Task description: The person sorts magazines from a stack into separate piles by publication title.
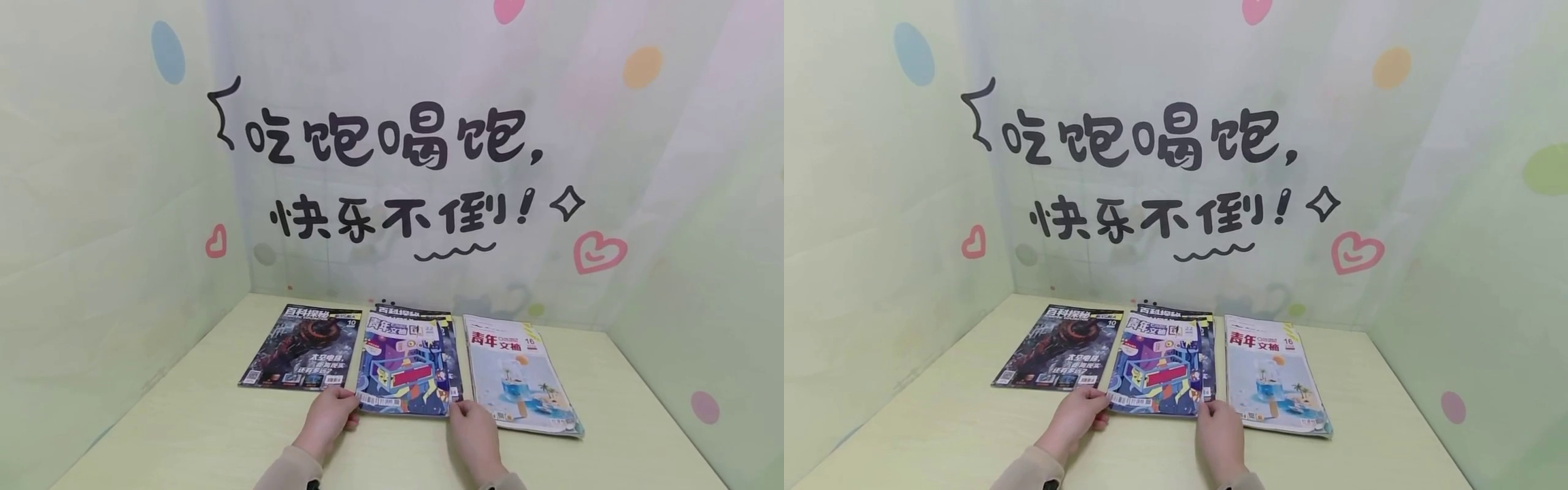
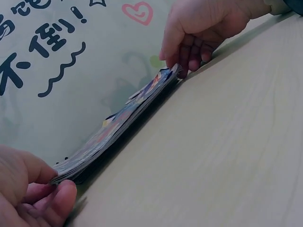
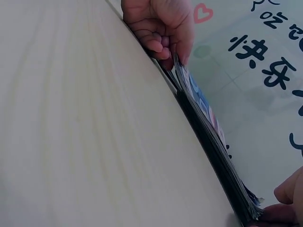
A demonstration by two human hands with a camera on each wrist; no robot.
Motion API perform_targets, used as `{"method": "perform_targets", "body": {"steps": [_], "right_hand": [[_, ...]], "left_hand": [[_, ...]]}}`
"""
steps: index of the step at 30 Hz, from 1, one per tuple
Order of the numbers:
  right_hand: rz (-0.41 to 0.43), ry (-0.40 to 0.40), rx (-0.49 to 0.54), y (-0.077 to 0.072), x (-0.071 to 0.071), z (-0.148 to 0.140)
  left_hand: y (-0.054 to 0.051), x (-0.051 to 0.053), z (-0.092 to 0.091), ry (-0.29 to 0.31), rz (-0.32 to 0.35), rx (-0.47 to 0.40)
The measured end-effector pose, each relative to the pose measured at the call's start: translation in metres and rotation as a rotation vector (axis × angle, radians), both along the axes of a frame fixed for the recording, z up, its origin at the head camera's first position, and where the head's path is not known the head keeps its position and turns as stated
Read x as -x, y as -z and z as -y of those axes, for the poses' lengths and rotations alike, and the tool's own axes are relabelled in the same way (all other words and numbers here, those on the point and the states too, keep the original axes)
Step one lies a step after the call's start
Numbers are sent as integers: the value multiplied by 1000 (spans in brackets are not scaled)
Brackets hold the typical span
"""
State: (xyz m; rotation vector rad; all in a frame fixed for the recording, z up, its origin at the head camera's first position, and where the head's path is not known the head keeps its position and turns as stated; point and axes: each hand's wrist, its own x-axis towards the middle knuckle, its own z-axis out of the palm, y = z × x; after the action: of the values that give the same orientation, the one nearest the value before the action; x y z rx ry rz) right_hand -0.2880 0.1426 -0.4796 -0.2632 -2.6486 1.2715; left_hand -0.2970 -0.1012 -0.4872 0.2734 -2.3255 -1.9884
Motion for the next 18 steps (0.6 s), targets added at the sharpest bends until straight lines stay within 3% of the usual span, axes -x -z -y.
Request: {"method": "perform_targets", "body": {"steps": [3, 11, 18], "right_hand": [[-10, 20, 32, 1, 3, 2], [-8, 37, 102, 4, 6, 6], [-14, -3, 169, 7, 2, 3]], "left_hand": [[-1, 0, -1, 13, -5, -35], [-3, 0, 0, 10, -3, -31], [1, -1, -4, 44, 3, -55]]}}
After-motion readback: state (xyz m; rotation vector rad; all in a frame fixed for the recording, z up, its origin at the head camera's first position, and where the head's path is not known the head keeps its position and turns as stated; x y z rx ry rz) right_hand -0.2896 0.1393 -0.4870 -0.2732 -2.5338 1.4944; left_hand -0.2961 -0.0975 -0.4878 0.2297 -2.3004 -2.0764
